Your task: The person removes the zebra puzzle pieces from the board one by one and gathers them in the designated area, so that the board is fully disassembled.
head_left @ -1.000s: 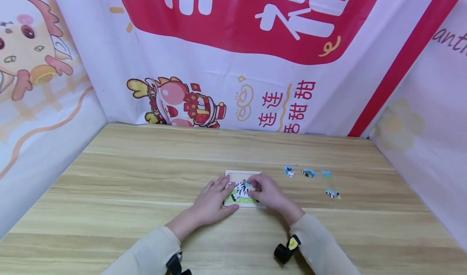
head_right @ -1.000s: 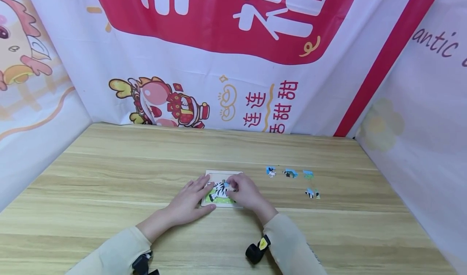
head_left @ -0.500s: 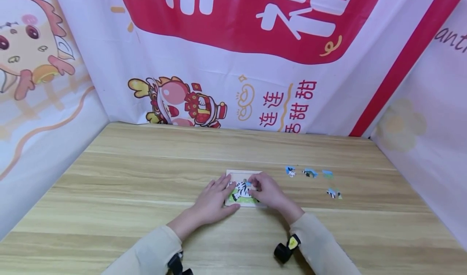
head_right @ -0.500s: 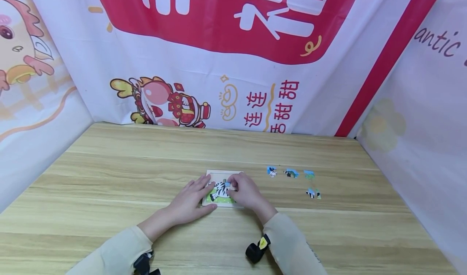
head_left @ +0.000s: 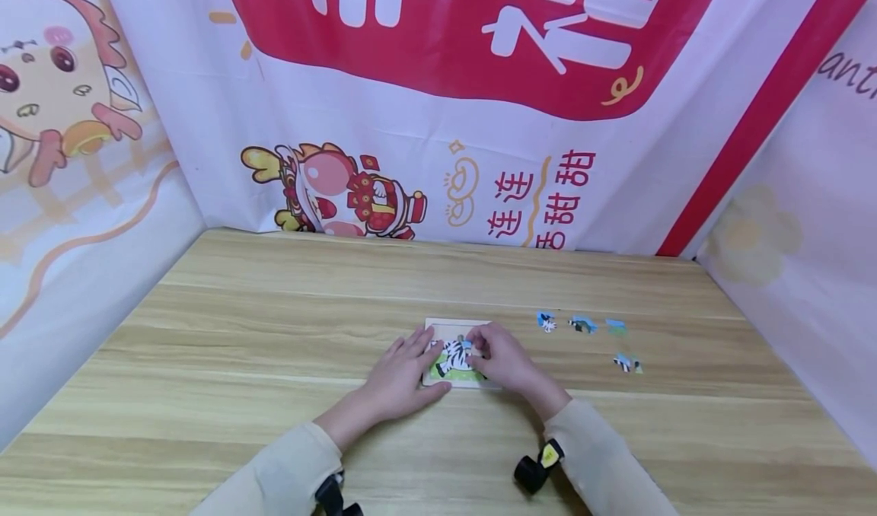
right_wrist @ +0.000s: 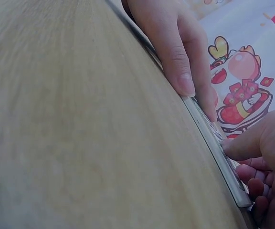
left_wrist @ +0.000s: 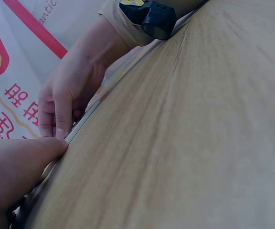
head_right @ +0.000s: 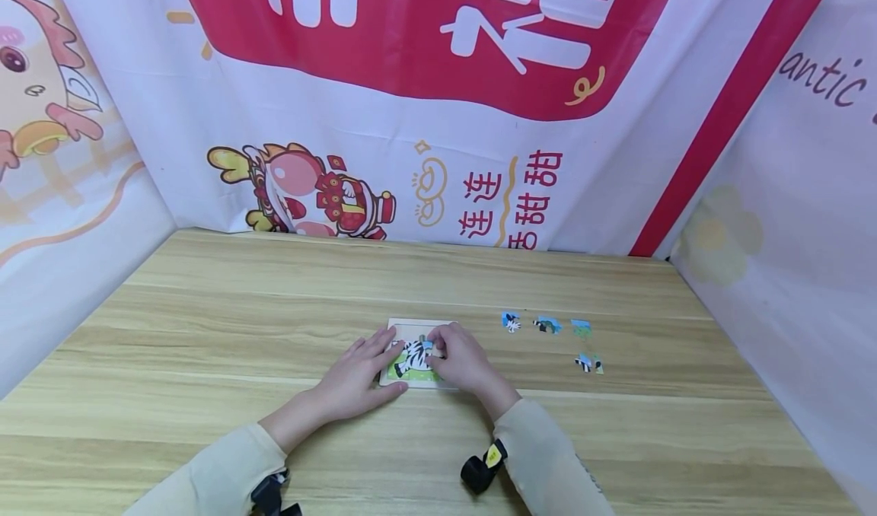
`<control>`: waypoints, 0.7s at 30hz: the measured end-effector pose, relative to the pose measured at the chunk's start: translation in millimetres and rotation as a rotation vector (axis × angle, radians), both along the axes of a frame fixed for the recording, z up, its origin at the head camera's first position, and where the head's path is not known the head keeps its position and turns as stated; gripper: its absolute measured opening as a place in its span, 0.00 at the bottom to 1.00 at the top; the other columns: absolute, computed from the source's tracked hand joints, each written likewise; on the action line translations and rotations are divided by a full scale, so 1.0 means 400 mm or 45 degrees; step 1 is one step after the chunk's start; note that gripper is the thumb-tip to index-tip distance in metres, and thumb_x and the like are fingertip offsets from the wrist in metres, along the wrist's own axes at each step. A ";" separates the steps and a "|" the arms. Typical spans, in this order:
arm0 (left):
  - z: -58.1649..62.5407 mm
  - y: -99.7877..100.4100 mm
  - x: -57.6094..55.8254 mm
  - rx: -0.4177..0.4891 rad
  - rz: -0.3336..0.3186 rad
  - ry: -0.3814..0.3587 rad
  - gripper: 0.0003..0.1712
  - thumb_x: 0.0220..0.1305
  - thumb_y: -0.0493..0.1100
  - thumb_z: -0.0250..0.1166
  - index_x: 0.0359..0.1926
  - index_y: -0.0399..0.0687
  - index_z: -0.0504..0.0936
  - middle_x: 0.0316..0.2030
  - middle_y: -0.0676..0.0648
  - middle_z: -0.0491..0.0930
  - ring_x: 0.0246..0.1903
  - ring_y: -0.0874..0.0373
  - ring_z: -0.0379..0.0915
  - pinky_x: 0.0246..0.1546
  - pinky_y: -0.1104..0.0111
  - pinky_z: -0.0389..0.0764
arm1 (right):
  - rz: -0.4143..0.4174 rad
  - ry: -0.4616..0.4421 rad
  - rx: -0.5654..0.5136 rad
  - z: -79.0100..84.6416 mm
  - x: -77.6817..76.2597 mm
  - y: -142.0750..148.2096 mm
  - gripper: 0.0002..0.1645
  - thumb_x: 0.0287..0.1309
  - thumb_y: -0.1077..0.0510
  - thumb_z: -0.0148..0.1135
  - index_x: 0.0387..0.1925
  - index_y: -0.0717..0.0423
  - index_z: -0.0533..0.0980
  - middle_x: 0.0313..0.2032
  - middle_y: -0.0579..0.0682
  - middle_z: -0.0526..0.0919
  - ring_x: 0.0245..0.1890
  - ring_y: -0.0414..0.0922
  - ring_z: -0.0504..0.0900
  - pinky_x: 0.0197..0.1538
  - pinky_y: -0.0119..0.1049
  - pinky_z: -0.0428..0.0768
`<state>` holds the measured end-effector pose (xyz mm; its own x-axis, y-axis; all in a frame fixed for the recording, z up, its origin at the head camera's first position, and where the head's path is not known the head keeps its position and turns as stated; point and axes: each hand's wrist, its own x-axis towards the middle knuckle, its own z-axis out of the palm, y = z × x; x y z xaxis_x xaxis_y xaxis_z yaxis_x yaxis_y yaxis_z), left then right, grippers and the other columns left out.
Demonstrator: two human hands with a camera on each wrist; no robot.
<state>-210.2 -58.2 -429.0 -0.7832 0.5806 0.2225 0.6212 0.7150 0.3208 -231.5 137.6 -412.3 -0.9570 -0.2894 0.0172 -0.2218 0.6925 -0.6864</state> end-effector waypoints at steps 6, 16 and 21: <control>-0.001 -0.001 0.000 -0.008 0.005 -0.005 0.38 0.55 0.62 0.51 0.59 0.41 0.62 0.61 0.38 0.51 0.61 0.46 0.43 0.57 0.51 0.47 | 0.000 0.004 0.004 -0.002 -0.001 -0.001 0.13 0.45 0.64 0.62 0.36 0.56 0.72 0.30 0.47 0.68 0.31 0.42 0.67 0.37 0.34 0.70; 0.003 0.000 0.001 -0.010 0.003 -0.006 0.38 0.55 0.62 0.51 0.59 0.41 0.62 0.62 0.38 0.51 0.61 0.46 0.43 0.57 0.52 0.46 | 0.009 -0.013 0.002 0.000 -0.002 0.004 0.13 0.47 0.63 0.61 0.37 0.55 0.71 0.31 0.47 0.68 0.33 0.42 0.67 0.39 0.35 0.70; 0.001 -0.001 0.001 -0.014 0.008 -0.010 0.38 0.55 0.62 0.51 0.59 0.41 0.62 0.62 0.38 0.51 0.61 0.46 0.43 0.57 0.52 0.46 | 0.010 -0.017 0.017 0.002 -0.001 0.001 0.13 0.47 0.63 0.61 0.37 0.55 0.70 0.31 0.46 0.68 0.33 0.42 0.67 0.39 0.34 0.70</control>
<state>-209.8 -58.4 -428.5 -0.7886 0.5778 0.2104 0.6141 0.7224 0.3179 -232.1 138.2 -411.5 -0.9549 -0.2970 0.0009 -0.2182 0.6997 -0.6803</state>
